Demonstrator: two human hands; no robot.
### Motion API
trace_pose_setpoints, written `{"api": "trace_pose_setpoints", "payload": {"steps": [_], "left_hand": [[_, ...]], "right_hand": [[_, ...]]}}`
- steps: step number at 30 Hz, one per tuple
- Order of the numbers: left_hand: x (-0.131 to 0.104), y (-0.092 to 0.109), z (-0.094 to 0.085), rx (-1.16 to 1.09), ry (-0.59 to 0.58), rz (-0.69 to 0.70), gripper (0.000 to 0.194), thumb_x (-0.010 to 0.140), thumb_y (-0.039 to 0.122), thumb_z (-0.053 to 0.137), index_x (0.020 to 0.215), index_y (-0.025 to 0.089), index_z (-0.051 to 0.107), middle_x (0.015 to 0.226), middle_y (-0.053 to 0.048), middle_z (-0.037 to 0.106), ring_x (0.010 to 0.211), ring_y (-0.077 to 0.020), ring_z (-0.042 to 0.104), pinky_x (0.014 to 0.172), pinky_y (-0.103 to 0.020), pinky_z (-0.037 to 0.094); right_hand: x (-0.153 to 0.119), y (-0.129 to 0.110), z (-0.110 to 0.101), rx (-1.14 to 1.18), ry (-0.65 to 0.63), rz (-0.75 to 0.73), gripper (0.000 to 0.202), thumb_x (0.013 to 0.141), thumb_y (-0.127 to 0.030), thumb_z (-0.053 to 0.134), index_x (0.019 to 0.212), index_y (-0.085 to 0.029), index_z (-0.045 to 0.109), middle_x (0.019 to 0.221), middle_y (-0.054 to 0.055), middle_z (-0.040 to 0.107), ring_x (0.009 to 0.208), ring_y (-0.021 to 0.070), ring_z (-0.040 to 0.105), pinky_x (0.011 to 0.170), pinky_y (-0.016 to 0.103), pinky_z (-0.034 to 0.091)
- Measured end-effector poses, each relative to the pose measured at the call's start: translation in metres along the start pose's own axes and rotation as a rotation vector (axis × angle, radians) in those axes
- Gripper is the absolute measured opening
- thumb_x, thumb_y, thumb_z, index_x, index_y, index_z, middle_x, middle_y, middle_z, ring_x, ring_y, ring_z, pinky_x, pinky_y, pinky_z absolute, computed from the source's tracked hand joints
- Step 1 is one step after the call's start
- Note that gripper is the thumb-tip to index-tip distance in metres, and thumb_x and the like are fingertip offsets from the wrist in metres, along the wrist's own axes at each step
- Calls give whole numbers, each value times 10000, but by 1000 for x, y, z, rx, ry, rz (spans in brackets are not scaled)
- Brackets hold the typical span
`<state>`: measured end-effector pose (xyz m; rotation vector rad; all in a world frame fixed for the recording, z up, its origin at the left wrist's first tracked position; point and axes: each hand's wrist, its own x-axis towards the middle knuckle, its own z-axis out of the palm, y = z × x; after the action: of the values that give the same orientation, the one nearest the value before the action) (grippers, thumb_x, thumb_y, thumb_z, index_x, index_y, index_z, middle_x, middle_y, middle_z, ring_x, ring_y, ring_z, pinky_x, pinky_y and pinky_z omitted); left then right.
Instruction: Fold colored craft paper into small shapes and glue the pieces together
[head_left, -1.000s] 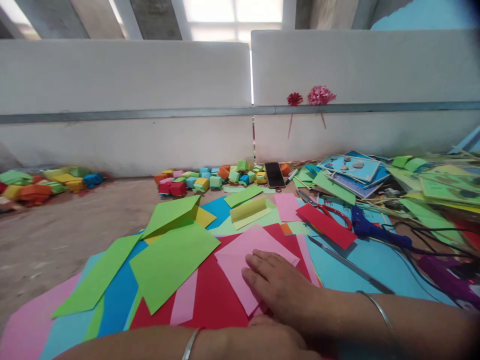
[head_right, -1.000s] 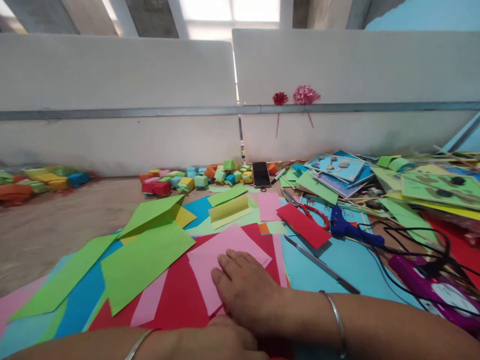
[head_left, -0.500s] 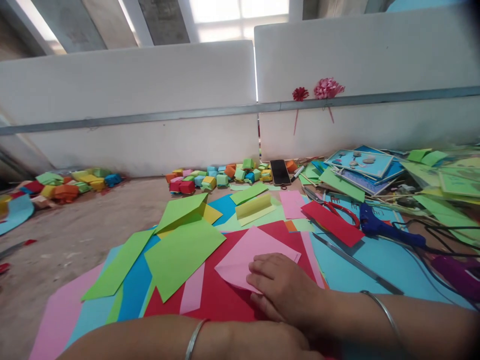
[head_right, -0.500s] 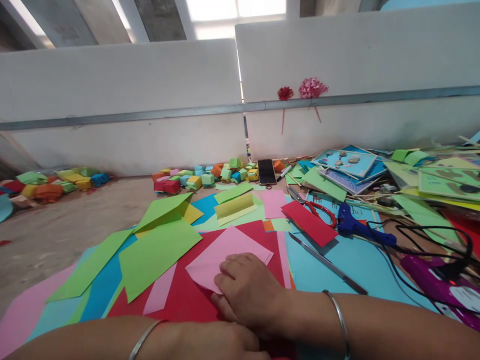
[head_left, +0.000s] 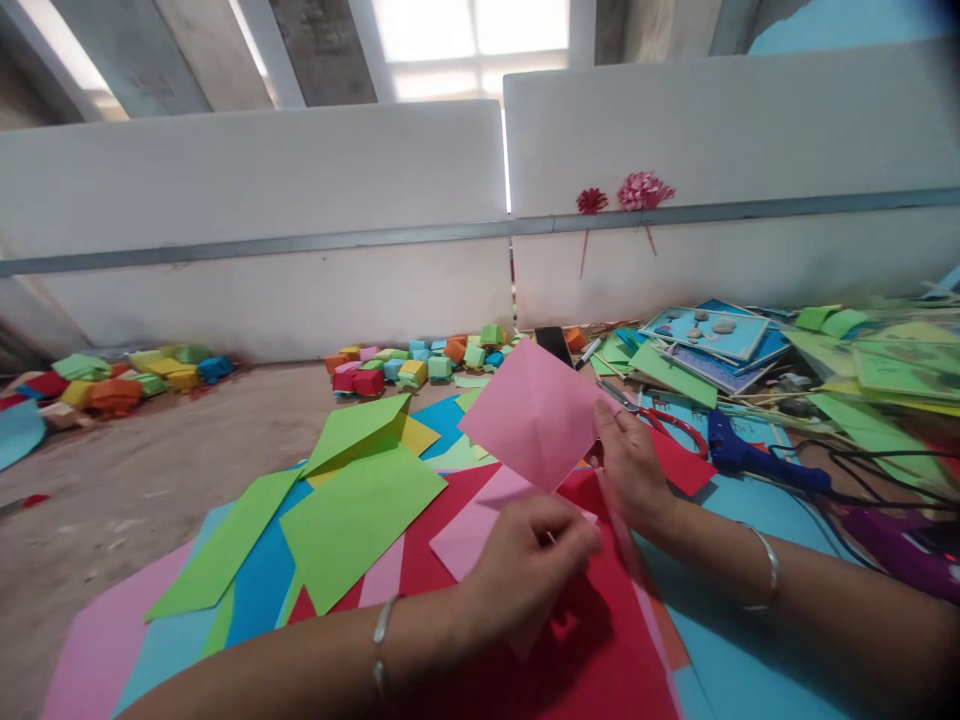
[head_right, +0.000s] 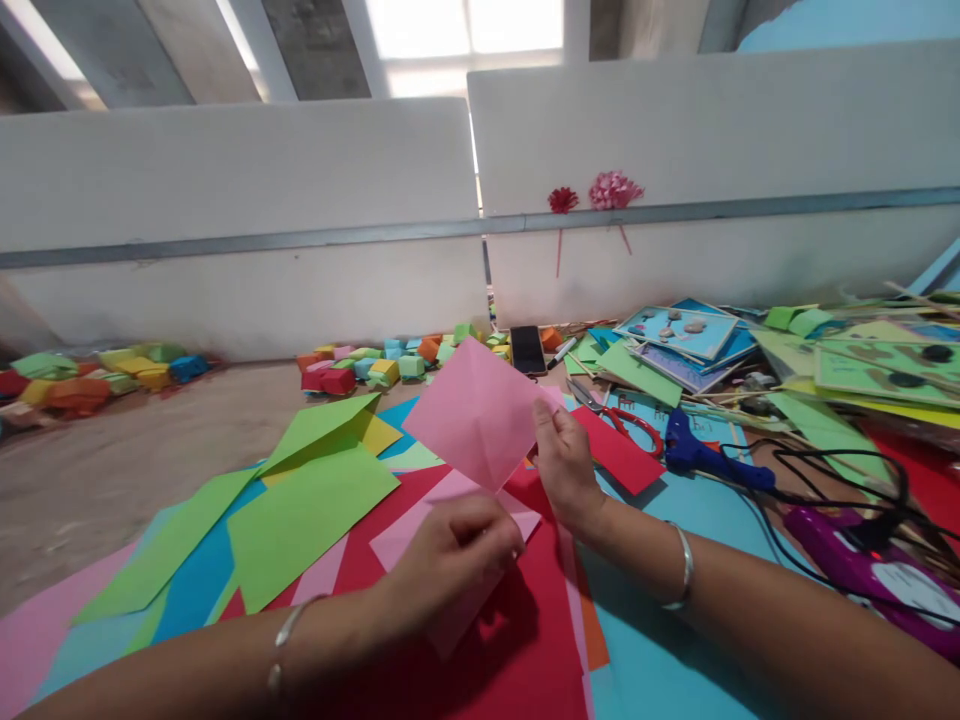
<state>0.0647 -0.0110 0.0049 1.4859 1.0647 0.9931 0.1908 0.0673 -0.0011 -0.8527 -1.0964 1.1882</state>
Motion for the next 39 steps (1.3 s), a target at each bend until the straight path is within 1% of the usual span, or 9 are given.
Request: {"api": "trace_pose_setpoints", "payload": {"steps": [3, 6, 10, 18, 24, 27, 31, 35, 39], "left_hand": [[18, 2, -9, -519, 309, -356, 405, 670, 459, 772, 612, 201, 467, 486, 88, 388, 389, -51, 295, 397, -183, 233], [33, -1, -24, -577, 399, -319, 474, 639, 531, 791, 650, 203, 450, 482, 126, 331, 370, -31, 268, 410, -163, 299], [43, -3, -41, -624, 540, -81, 512, 541, 523, 867, 804, 178, 595, 696, 50, 593, 569, -62, 548, 528, -151, 452], [55, -5, -58, -881, 428, -268, 321, 926, 460, 522, 955, 164, 645, 700, -14, 674, 541, -122, 618, 525, -214, 533], [55, -10, -77, -870, 248, -462, 588, 916, 590, 395, 1176, 108, 609, 800, -120, 736, 794, -299, 728, 723, -421, 601], [51, -13, -81, -700, 235, -577, 519, 872, 514, 526, 1170, 100, 620, 724, -115, 737, 690, -318, 734, 631, -427, 604], [51, -18, -74, -612, 185, -575, 353, 687, 97, 679, 1040, 110, 680, 709, -102, 753, 599, -296, 726, 575, -393, 610], [56, -23, -65, -588, 193, -515, 352, 607, -59, 597, 915, 83, 689, 656, -84, 742, 564, -249, 717, 564, -342, 615], [59, -24, -66, -613, 188, -531, 307, 651, -51, 541, 901, 68, 672, 640, -94, 730, 577, -244, 719, 591, -360, 623]], "right_hand": [[16, 10, -2, 97, 96, 80, 374, 783, -531, 637, 724, -203, 469, 524, -84, 479, 431, 73, 421, 405, 198, 359], [17, 11, 0, 168, 134, 126, 376, 704, -511, 698, 742, -200, 490, 551, -74, 532, 437, 88, 477, 405, 212, 410], [7, 2, 6, 342, 80, 232, 339, 631, -391, 772, 759, -184, 536, 609, -51, 600, 485, 91, 525, 403, 192, 423], [16, -2, 3, 290, 7, 310, 187, 700, -313, 653, 736, -181, 526, 571, -40, 554, 458, 91, 488, 363, 185, 358], [15, 3, -1, 11, -145, 396, 113, 633, -178, 645, 681, -169, 543, 506, -47, 491, 413, 97, 428, 371, 213, 285], [12, 3, -5, -135, -91, 325, 338, 610, -92, 645, 933, -184, 606, 537, -96, 459, 441, 81, 397, 418, 199, 261], [16, -2, -9, -354, -77, 148, 504, 695, -96, 586, 1178, -240, 574, 529, -113, 368, 461, 93, 347, 456, 210, 269], [27, -4, -14, -509, -200, -28, 424, 791, -88, 409, 1134, -204, 630, 701, -25, 583, 549, 115, 482, 536, 240, 413], [36, 6, -25, -785, -222, -577, 472, 816, -77, 460, 1241, -219, 609, 1134, 80, 662, 976, 205, 607, 839, 365, 506]]}}
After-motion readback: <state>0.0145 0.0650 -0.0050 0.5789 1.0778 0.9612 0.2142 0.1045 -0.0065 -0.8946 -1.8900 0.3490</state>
